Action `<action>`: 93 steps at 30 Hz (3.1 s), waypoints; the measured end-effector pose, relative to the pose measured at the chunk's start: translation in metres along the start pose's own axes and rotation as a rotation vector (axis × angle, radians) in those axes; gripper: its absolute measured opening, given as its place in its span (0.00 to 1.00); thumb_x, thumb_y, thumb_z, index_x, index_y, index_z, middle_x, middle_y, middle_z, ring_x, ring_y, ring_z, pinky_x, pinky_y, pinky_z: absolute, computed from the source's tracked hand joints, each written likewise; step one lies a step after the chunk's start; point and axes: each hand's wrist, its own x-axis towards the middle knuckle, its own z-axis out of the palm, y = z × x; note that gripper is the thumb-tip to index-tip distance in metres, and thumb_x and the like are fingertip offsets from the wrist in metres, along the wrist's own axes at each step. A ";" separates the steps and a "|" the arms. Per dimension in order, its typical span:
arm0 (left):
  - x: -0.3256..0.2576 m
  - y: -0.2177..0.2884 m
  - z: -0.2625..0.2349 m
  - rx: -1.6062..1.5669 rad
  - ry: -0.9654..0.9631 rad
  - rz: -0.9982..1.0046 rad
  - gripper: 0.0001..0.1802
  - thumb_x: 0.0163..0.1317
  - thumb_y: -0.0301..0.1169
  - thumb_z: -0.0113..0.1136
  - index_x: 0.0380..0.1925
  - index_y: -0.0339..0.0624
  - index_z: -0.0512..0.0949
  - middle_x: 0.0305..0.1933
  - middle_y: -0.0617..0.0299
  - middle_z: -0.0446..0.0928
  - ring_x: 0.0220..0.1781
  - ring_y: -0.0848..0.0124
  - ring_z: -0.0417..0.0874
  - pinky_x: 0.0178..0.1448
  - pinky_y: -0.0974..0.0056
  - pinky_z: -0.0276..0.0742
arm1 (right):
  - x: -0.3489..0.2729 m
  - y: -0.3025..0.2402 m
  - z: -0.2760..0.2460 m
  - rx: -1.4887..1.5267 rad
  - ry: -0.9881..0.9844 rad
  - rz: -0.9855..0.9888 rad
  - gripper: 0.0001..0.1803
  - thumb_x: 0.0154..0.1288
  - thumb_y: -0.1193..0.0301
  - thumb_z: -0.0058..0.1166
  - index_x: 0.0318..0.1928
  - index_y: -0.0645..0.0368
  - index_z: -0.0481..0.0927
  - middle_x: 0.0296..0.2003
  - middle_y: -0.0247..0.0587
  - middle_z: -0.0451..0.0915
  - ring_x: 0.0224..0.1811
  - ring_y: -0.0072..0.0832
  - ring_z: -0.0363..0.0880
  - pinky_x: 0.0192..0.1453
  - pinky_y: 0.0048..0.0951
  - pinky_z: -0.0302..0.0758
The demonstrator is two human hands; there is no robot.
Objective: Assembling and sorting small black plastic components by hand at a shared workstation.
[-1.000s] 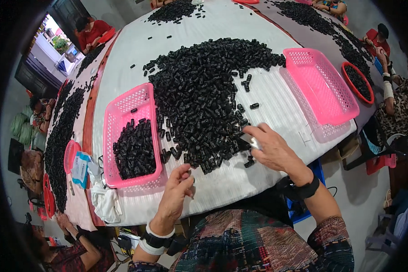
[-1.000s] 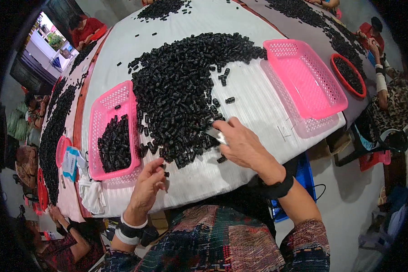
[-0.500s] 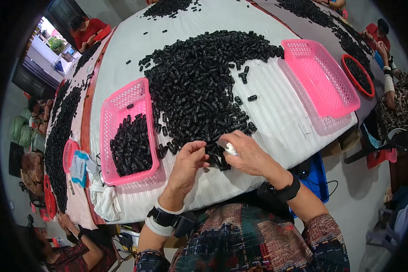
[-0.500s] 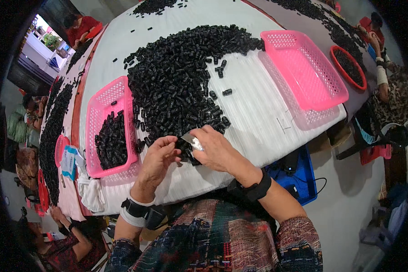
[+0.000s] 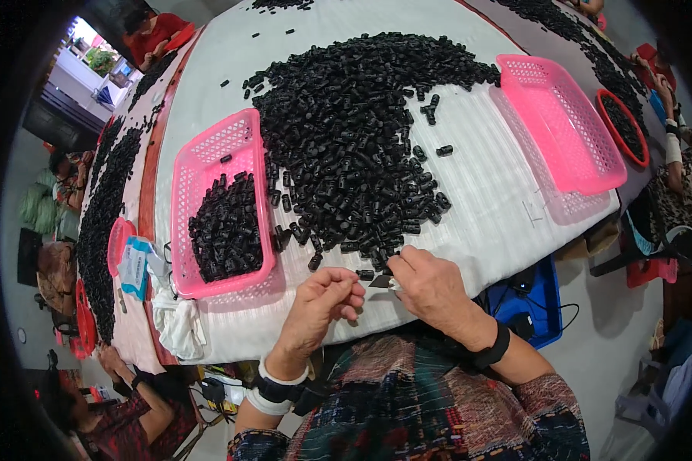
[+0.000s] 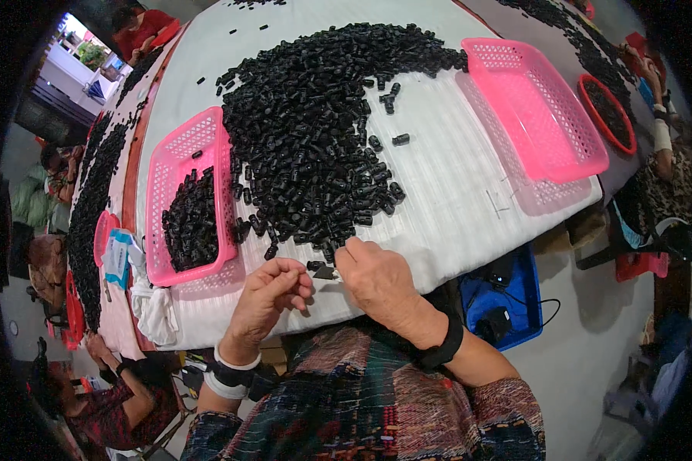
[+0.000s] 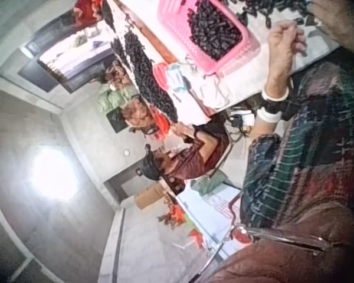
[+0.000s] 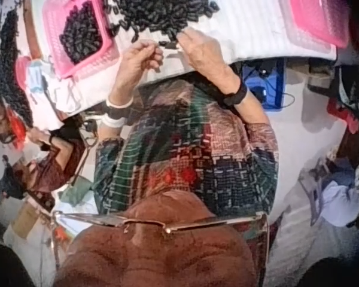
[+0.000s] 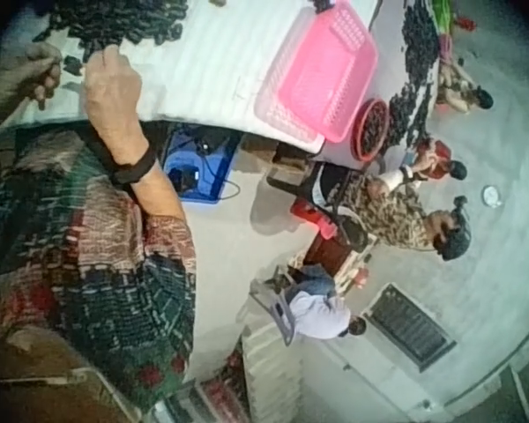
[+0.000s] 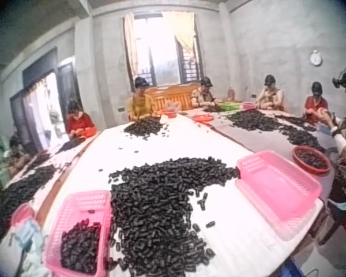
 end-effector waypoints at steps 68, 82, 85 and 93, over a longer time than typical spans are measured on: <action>-0.005 0.009 0.028 -0.552 -0.211 -0.004 0.10 0.62 0.27 0.53 0.40 0.32 0.75 0.35 0.57 0.78 0.33 0.72 0.78 0.38 0.70 0.74 | 0.014 -0.025 -0.011 0.257 0.482 -0.307 0.22 0.40 0.79 0.65 0.41 0.64 0.77 0.26 0.37 0.73 0.20 0.27 0.69 0.20 0.24 0.63; -0.005 0.021 0.023 -0.179 -0.119 -0.003 0.11 0.62 0.30 0.53 0.40 0.33 0.75 0.37 0.57 0.78 0.35 0.75 0.79 0.36 0.73 0.74 | 0.014 -0.025 -0.009 0.565 0.211 0.053 0.23 0.41 0.80 0.65 0.43 0.62 0.76 0.33 0.40 0.71 0.28 0.28 0.74 0.29 0.25 0.74; -0.004 0.015 0.022 -0.395 -0.254 -0.114 0.14 0.63 0.32 0.52 0.43 0.33 0.74 0.41 0.57 0.77 0.37 0.75 0.78 0.37 0.72 0.74 | 0.012 -0.019 -0.007 0.847 0.220 0.105 0.21 0.46 0.80 0.64 0.45 0.62 0.77 0.36 0.36 0.71 0.28 0.15 0.72 0.28 0.15 0.70; -0.002 0.002 0.026 -0.508 -0.260 -0.093 0.13 0.64 0.32 0.51 0.41 0.34 0.74 0.38 0.59 0.76 0.36 0.75 0.76 0.38 0.71 0.73 | 0.009 -0.021 -0.006 0.937 0.202 0.146 0.21 0.48 0.78 0.63 0.46 0.62 0.77 0.37 0.37 0.72 0.30 0.17 0.71 0.32 0.17 0.70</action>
